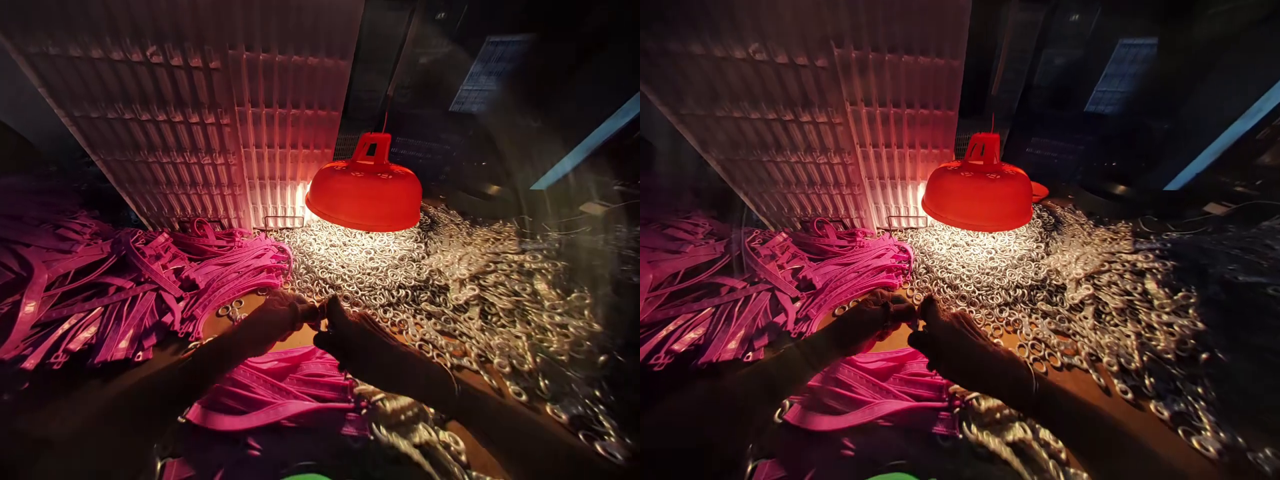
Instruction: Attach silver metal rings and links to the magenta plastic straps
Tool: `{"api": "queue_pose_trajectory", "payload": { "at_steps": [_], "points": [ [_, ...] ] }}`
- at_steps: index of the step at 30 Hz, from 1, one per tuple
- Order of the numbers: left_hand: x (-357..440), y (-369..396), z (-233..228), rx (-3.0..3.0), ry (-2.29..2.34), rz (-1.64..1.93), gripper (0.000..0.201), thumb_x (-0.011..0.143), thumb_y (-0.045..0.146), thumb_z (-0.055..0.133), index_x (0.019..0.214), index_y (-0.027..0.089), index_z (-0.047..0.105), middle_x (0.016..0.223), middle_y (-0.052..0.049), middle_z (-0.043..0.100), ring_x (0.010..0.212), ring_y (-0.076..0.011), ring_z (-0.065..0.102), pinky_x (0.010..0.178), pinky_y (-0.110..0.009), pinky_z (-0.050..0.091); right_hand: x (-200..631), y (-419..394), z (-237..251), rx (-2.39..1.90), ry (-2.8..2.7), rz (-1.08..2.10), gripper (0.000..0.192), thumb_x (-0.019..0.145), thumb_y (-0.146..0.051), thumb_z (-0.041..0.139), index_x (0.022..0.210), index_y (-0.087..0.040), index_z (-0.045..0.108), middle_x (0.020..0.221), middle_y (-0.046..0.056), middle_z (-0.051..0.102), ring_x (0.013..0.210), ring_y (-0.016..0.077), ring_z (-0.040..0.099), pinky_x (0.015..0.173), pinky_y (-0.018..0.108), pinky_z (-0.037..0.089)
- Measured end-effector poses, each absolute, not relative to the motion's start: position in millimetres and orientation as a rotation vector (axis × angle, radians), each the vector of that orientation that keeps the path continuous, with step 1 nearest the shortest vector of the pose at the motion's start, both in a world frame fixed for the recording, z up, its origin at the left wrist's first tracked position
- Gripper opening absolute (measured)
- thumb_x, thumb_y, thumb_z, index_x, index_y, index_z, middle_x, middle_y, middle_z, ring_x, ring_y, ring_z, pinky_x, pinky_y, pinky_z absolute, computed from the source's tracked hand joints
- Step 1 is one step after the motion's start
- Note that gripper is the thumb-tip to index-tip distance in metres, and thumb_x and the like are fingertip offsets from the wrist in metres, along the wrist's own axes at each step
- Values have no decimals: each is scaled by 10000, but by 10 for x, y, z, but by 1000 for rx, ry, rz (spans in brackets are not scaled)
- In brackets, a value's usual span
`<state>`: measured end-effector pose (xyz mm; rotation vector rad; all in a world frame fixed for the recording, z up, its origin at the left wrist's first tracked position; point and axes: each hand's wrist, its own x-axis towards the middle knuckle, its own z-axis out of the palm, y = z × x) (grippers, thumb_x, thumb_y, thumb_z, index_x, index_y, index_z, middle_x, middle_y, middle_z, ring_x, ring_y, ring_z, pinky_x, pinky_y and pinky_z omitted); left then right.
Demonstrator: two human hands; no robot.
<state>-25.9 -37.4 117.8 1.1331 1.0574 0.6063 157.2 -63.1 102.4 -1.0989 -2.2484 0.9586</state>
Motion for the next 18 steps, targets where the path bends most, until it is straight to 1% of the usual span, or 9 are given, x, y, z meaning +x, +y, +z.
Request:
{"api": "queue_pose_trajectory", "payload": {
  "at_steps": [3, 5, 7, 10, 12, 14, 16, 18],
  "points": [
    [-298, -635, 1243, 1257, 1018, 420, 296, 696, 398, 642, 637, 109, 666, 459, 36, 494, 387, -51, 327, 379, -211, 189, 1632, -1087, 1008, -1224, -2294, 759, 194, 852, -326, 579, 999, -204, 546, 595, -6, 553, 463, 110, 442, 442, 229, 227],
    [-297, -845, 1180, 1246, 978, 349, 287, 720, 383, 634, 653, 108, 685, 540, -4, 582, 431, -74, 413, 396, -212, 247, 1676, -1336, 960, -1272, -2290, 747, 153, 837, -345, 596, 922, -219, 579, 609, 23, 571, 500, 141, 485, 431, 237, 228],
    [-277, -1053, 1074, 1105, 919, 336, 257, 688, 361, 682, 635, 109, 675, 564, -11, 589, 473, -91, 461, 439, -216, 310, 1717, -1520, 921, -1292, -2230, 900, 128, 866, -356, 550, 888, -238, 594, 622, 43, 589, 521, 157, 516, 406, 233, 247],
    [-232, -1304, 942, 864, 809, 398, 242, 623, 333, 752, 615, 112, 653, 574, -14, 571, 538, -121, 518, 531, -245, 404, 1750, -1683, 897, -1283, -2127, 1144, 165, 905, -352, 474, 894, -244, 598, 666, 59, 616, 548, 165, 540, 404, 231, 311],
    [-209, -1410, 903, 769, 775, 448, 272, 648, 369, 731, 617, 111, 650, 588, -23, 564, 578, -138, 536, 583, -268, 440, 1746, -1741, 893, -1249, -2086, 1242, 164, 911, -335, 459, 930, -237, 590, 719, 64, 634, 587, 169, 555, 439, 230, 359],
    [-199, -1466, 895, 742, 790, 480, 326, 714, 424, 661, 616, 114, 636, 587, -23, 545, 586, -137, 525, 607, -279, 452, 1729, -1772, 887, -1251, -2045, 1270, 163, 915, -315, 451, 986, -229, 569, 767, 66, 641, 615, 166, 554, 478, 231, 386],
    [-204, -1482, 905, 766, 808, 487, 333, 758, 424, 616, 631, 117, 621, 608, -24, 551, 587, -129, 516, 607, -273, 447, 1702, -1780, 880, -1278, -2010, 1264, 165, 917, -297, 446, 1027, -222, 543, 776, 61, 635, 608, 154, 533, 491, 230, 383],
    [-217, -1472, 916, 876, 819, 473, 277, 767, 364, 627, 648, 115, 603, 631, -23, 556, 596, -121, 515, 579, -246, 419, 1668, -1762, 880, -1284, -2025, 1284, 133, 911, -270, 446, 1006, -216, 523, 728, 40, 611, 559, 135, 482, 470, 225, 349]
  ]
}}
